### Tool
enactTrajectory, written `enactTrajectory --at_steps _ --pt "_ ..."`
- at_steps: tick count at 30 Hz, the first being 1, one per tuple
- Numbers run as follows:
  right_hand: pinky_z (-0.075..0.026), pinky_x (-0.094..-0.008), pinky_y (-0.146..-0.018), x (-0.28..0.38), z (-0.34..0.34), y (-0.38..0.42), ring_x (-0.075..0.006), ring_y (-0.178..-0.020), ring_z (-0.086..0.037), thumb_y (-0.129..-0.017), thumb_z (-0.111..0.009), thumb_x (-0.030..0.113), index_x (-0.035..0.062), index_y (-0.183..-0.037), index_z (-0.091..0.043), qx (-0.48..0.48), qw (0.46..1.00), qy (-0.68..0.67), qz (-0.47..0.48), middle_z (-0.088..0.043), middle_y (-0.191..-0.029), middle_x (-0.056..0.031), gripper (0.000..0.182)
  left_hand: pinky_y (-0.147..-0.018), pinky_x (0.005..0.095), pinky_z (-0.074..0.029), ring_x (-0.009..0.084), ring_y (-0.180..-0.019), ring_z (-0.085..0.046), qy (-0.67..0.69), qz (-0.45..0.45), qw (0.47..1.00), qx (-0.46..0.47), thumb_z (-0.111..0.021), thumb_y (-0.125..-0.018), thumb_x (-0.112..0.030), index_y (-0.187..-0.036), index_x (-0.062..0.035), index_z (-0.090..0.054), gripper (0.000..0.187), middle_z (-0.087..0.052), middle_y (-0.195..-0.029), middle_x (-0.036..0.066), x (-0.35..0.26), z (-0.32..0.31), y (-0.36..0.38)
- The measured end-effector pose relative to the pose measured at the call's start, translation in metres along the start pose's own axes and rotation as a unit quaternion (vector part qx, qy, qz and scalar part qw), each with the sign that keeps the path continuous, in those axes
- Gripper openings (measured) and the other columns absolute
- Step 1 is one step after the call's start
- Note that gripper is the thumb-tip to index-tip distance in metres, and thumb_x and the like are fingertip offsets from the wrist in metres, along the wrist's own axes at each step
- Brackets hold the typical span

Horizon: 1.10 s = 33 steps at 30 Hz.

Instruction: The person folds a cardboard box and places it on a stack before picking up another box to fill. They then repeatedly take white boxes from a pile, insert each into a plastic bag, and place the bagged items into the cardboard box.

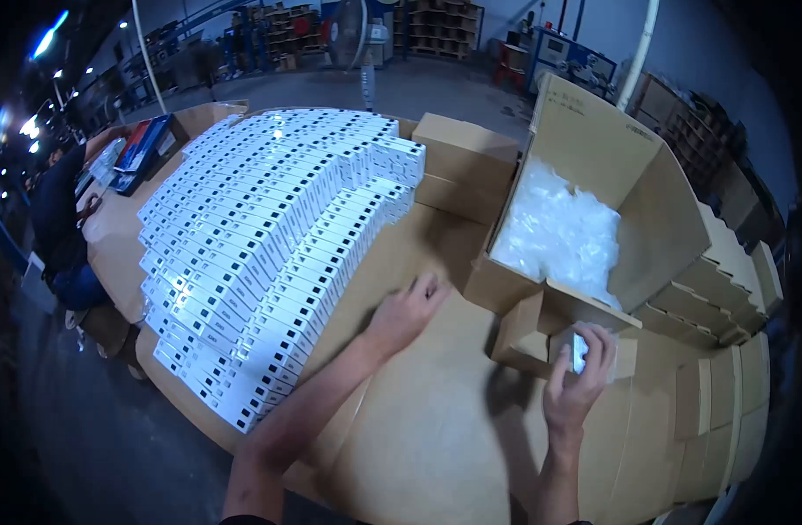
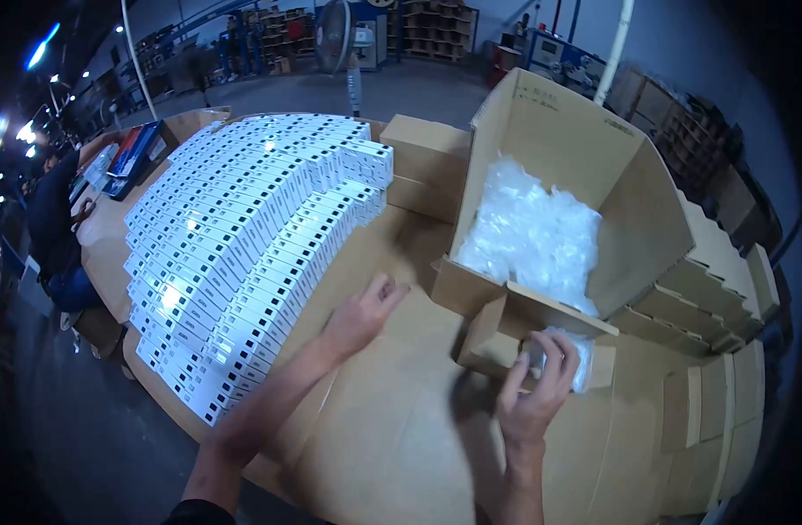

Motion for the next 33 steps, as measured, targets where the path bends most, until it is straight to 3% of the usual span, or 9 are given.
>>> enactTrajectory --at_steps 2,5,11,14,17,25,27,30,33 --pt "-0.050 -0.0459 -0.094 0.034 -0.028 -0.015 -0.0382 -0.106 -0.060 -0.084 -0.059 -0.007 -0.0033 -0.114 -0.063 0.018 0.995 -0.078 0.055 -0.061 -0.115 -0.0211 0.030 -0.091 0.0416 -0.056 0.0320 -0.115 -0.059 -0.042 -0.050 0.990 -0.121 -0.057 -0.084 0.001 -0.134 -0.0013 -0.056 0.050 -0.057 -0.118 0.019 0.031 0.018 -0.020" --pt "-0.055 -0.0378 -0.084 0.070 -0.095 -0.041 -0.0358 -0.105 -0.065 -0.088 -0.057 -0.008 -0.0047 -0.124 -0.058 0.084 0.972 -0.212 0.061 -0.062 -0.118 -0.0226 0.037 -0.105 0.0454 -0.048 0.0366 -0.127 -0.053 -0.079 -0.007 0.982 -0.171 -0.058 -0.082 0.004 -0.134 0.0040 -0.053 0.053 -0.055 -0.130 0.023 0.080 0.051 -0.056" --pt "-0.046 -0.0475 -0.103 0.068 -0.260 -0.113 -0.0441 -0.120 -0.060 -0.090 -0.050 -0.005 -0.0028 -0.141 -0.037 0.168 0.937 -0.305 -0.022 -0.058 -0.132 -0.0310 0.052 -0.111 0.0480 -0.042 0.0400 -0.129 -0.052 -0.081 -0.027 0.969 -0.232 -0.057 -0.076 0.007 -0.140 0.0022 -0.049 0.065 -0.057 -0.132 0.024 0.161 0.059 -0.118" --pt "-0.045 -0.0463 -0.108 0.067 -0.302 -0.142 -0.0419 -0.129 -0.057 -0.091 -0.046 -0.002 -0.0010 -0.145 -0.032 0.150 0.947 -0.284 -0.032 -0.054 -0.143 -0.0292 0.056 -0.112 0.0430 -0.042 0.0346 -0.134 -0.050 -0.151 -0.021 0.971 -0.186 -0.061 -0.083 -0.001 -0.141 0.0005 -0.048 0.060 -0.058 -0.134 0.018 0.167 0.048 -0.131" --pt "-0.038 -0.0471 -0.115 0.070 -0.324 -0.162 -0.0459 -0.137 -0.049 -0.088 -0.047 -0.007 -0.0036 -0.147 -0.031 0.155 0.942 -0.285 -0.083 -0.049 -0.145 -0.0346 0.062 -0.108 0.0412 -0.044 0.0296 -0.129 -0.054 -0.161 -0.027 0.965 -0.204 -0.058 -0.087 -0.004 -0.139 -0.0025 -0.053 0.052 -0.060 -0.129 0.013 0.170 0.047 -0.132" --pt "-0.037 -0.0454 -0.117 0.064 -0.331 -0.169 -0.0430 -0.140 -0.048 -0.090 -0.047 -0.002 0.0043 -0.158 -0.024 0.213 0.928 -0.280 -0.123 -0.043 -0.154 -0.0305 0.072 -0.097 0.0389 -0.048 0.0283 -0.113 -0.058 -0.162 -0.005 0.972 -0.172 -0.060 -0.086 -0.005 -0.114 -0.0048 -0.065 0.028 -0.059 -0.115 0.011 0.178 0.047 -0.127" --pt "-0.037 -0.0469 -0.117 0.063 -0.324 -0.168 -0.0444 -0.140 -0.047 -0.090 -0.048 -0.001 0.0053 -0.159 -0.023 0.236 0.918 -0.286 -0.143 -0.045 -0.151 -0.0331 0.074 -0.097 0.0424 -0.048 0.0334 -0.114 -0.058 -0.127 -0.007 0.970 -0.208 -0.066 -0.080 0.001 -0.114 -0.0021 -0.063 0.034 -0.058 -0.117 0.014 0.175 0.059 -0.116" --pt "-0.043 -0.0469 -0.110 0.060 -0.322 -0.161 -0.0384 -0.133 -0.055 -0.094 -0.051 0.007 0.0122 -0.162 -0.022 0.240 0.904 -0.319 -0.150 -0.050 -0.149 -0.0256 0.074 -0.095 0.0454 -0.049 0.0398 -0.113 -0.057 -0.057 0.011 0.965 -0.257 -0.071 -0.075 0.010 -0.113 0.0007 -0.060 0.041 -0.057 -0.117 0.019 0.163 0.081 -0.091" --pt "-0.050 -0.0457 -0.099 0.094 -0.288 -0.140 -0.0279 -0.119 -0.061 -0.097 -0.056 0.017 0.0159 -0.163 -0.022 0.350 0.750 -0.506 -0.243 -0.056 -0.142 -0.0157 0.074 -0.092 0.0459 -0.049 0.0409 -0.108 -0.058 0.006 0.020 0.959 -0.284 -0.070 -0.075 0.012 -0.112 0.0023 -0.057 0.040 -0.057 -0.114 0.021 0.139 0.101 -0.063"
Point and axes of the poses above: each hand's wrist, its own y-axis away from the middle knuckle, its own z-axis out of the back of the hand, x = y × z, the point moved 8 cm from there along -y, towards the middle knuckle
